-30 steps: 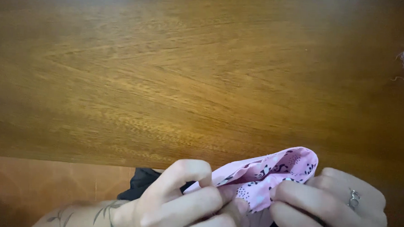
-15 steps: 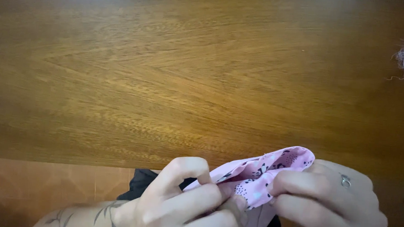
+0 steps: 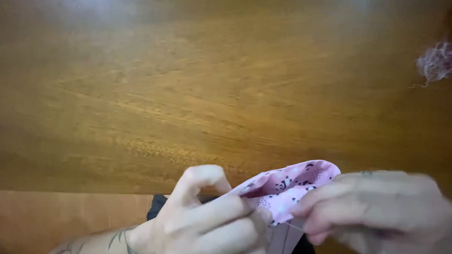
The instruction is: Using a seam ripper to carefully remove stitches from a pink fabric pouch on a wooden table.
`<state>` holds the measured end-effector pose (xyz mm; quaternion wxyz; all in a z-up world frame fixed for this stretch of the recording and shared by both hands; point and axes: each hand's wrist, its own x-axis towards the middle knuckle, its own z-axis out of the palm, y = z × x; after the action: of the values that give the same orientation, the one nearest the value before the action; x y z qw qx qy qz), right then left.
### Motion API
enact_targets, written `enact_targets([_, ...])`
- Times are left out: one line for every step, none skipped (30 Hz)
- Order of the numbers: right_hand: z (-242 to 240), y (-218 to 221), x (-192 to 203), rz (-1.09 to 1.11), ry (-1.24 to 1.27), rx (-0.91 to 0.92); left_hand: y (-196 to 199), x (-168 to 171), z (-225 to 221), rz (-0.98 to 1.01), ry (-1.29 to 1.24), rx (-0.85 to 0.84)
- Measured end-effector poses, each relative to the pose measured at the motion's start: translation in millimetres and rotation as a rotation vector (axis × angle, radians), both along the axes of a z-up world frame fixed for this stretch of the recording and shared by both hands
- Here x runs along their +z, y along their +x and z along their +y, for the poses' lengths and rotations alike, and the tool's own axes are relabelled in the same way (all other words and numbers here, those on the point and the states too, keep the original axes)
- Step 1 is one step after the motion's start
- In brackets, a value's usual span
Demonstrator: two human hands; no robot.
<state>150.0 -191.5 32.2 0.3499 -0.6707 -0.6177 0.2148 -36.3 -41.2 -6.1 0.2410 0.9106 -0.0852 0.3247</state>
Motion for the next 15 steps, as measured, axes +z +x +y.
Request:
enact_targets([5,-3,7,0.101,-0.039,-0.155,2,2,1,-0.009,-0.026,-0.010])
enact_targets([5,3,7,0.095,-0.031,-0.159,4,4,1,-0.016,-0.020,-0.014])
enact_targets([6,10,8,0.065,-0.026,-0.124,6,7,1,-0.034,-0.082,0.007])
enact_targets([6,16,8,0.036,-0.022,-0.090,8,9,0,-0.052,-0.144,0.028])
enact_targets([-2,22,1,0.030,-0.016,-0.095,9,12,3,-0.057,-0.138,0.023])
enact_targets([-9,28,-7,0.172,0.020,-0.149,10,15,6,-0.026,-0.209,-0.022])
enact_targets([-16,34,-15,0.314,0.060,-0.199,10,17,10,0.005,-0.276,-0.065])
enact_targets([-17,44,-22,0.307,0.070,-0.199,10,4,9,-0.002,-0.267,-0.067])
enact_targets([-18,54,-28,0.246,0.128,-0.297,9,-10,8,0.259,-0.061,0.048])
enact_targets([-19,63,-34,0.187,0.186,-0.395,9,-23,8,0.514,0.153,0.160])
enact_targets([-16,80,-40,0.182,0.190,-0.399,10,-17,15,0.509,0.156,0.157])
enact_targets([-13,96,-47,0.185,0.237,-0.415,11,-10,23,0.323,-0.083,0.085])
enact_targets([-9,113,-53,0.186,0.288,-0.430,11,-4,31,0.131,-0.315,0.010])
enact_targets([-3,122,-52,0.181,0.297,-0.431,11,-6,37,0.125,-0.307,0.006])
enact_targets([2,131,-52,0.186,0.287,-0.453,9,-8,42,0.196,-0.359,0.004])
